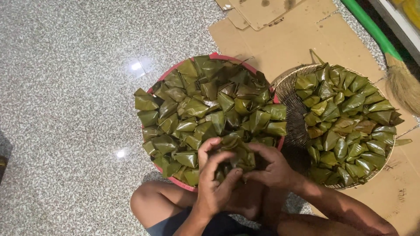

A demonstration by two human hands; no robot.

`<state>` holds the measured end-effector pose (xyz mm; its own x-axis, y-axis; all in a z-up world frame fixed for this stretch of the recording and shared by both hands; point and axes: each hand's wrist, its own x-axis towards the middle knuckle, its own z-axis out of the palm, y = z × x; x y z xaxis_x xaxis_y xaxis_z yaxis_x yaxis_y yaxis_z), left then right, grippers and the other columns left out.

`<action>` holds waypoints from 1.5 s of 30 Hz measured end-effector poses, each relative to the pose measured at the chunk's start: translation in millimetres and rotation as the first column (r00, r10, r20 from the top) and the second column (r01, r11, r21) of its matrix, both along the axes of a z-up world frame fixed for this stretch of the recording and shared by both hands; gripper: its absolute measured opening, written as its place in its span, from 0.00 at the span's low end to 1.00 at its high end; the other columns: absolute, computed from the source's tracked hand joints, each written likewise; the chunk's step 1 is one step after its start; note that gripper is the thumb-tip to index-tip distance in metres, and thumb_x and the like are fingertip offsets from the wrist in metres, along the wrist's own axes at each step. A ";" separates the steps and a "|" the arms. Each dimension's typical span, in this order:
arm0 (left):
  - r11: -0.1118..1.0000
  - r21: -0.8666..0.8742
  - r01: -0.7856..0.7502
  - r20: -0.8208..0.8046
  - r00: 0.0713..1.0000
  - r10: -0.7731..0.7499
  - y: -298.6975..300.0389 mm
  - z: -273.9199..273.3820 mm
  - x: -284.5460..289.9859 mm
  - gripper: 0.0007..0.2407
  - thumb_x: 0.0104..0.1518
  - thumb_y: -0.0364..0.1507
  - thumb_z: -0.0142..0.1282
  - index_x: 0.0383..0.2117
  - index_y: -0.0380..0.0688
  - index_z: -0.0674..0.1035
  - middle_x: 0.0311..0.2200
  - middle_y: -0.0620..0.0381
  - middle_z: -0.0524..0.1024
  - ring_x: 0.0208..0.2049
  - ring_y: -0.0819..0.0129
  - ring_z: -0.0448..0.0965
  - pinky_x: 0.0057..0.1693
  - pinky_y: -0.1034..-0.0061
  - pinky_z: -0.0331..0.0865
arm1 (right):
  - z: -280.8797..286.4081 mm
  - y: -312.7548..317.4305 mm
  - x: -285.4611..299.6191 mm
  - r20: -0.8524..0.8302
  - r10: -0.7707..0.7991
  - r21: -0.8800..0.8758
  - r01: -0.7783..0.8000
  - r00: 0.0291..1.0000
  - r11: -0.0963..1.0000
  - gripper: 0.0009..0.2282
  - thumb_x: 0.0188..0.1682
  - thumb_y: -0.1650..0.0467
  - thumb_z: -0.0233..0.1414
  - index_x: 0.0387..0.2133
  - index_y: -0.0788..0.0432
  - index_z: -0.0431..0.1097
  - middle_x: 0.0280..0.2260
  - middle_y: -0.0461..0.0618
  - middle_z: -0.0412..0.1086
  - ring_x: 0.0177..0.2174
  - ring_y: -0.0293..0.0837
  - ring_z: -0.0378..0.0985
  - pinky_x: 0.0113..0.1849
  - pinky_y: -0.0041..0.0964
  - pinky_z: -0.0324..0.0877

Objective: Transferring and arranging small leaf-wrapped food items from a red plastic basin into a woven basket.

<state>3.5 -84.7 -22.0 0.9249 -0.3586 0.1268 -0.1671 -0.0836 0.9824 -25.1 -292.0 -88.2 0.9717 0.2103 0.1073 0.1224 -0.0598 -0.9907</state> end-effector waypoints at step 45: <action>0.988 -0.086 -0.131 0.243 0.959 0.148 -1.6 -20.2 -15.6 0.10 0.45 0.13 0.63 0.31 0.38 0.81 0.38 0.56 0.73 0.37 0.67 0.73 0.42 0.76 0.71 | 14.0 14.2 2.0 0.367 0.019 -0.074 0.009 0.930 0.997 0.22 0.45 0.64 0.63 0.52 0.55 0.67 0.49 0.50 0.75 0.45 0.44 0.80 0.50 0.39 0.79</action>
